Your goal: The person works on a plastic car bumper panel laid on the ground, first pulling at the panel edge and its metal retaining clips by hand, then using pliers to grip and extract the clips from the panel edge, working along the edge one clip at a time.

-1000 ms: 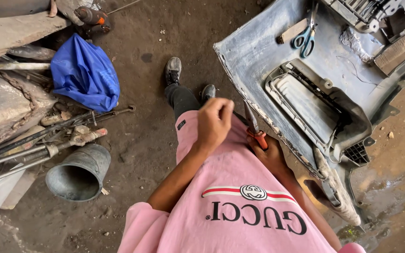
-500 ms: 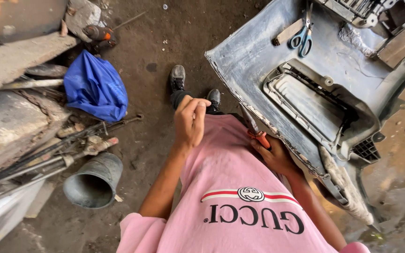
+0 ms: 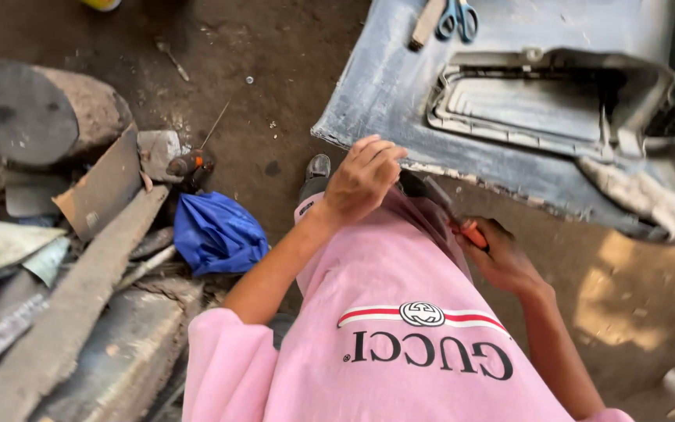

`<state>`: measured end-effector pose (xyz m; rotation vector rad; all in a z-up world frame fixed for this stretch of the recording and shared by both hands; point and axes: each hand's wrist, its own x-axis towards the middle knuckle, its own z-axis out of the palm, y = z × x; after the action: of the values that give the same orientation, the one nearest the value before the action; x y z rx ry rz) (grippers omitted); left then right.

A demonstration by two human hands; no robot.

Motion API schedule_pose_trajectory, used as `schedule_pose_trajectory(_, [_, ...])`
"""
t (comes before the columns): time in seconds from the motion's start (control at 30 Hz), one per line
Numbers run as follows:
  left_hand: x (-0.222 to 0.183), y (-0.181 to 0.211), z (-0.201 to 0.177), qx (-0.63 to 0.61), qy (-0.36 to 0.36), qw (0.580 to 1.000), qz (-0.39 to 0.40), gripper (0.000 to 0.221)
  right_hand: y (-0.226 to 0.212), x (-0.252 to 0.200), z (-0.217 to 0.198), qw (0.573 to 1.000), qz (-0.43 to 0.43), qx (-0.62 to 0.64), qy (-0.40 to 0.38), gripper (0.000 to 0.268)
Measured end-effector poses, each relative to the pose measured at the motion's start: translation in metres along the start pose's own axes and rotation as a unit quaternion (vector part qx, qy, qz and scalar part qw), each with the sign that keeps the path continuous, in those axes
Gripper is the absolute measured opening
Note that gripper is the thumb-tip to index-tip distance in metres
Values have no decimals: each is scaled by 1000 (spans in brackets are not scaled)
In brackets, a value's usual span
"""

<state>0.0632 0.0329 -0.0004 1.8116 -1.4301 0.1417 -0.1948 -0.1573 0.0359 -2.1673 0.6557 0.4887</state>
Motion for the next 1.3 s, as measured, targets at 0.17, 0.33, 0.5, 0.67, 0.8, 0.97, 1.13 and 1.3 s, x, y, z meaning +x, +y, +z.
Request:
schedule_pose_trajectory(0.17, [-9, -29, 14, -110, -77, 990, 29, 18, -33, -8, 39, 980, 141, 128, 63, 32])
schedule_pose_trajectory(0.33, [-2, -34, 9, -133, -71, 986, 73, 21, -38, -20, 78, 961, 137, 196, 140, 32])
schedule_pose_trajectory(0.5, [4, -35, 9, -169, -120, 978, 2, 23, -29, -25, 107, 955, 141, 185, 186, 27])
schedule_pose_trajectory(0.67, [14, -32, 9, -216, -148, 961, -87, 27, -33, -31, 114, 944, 165, 193, 209, 31])
schedule_pose_trajectory(0.8, [19, -37, 15, -261, -170, 934, -176, 32, -36, -34, 113, 943, 192, 182, 203, 33])
schedule_pose_trajectory(0.97, [36, -59, 28, -273, -257, 895, -243, 42, -34, -37, 113, 945, 203, 172, 192, 32])
schedule_pose_trajectory(1.13, [51, -78, 38, -277, -332, 875, -217, 48, -26, -40, 125, 954, 144, 158, 209, 30])
schedule_pose_trajectory(1.3, [66, -89, 54, -288, -421, 814, -277, 53, -31, -41, 122, 955, 181, 163, 170, 30])
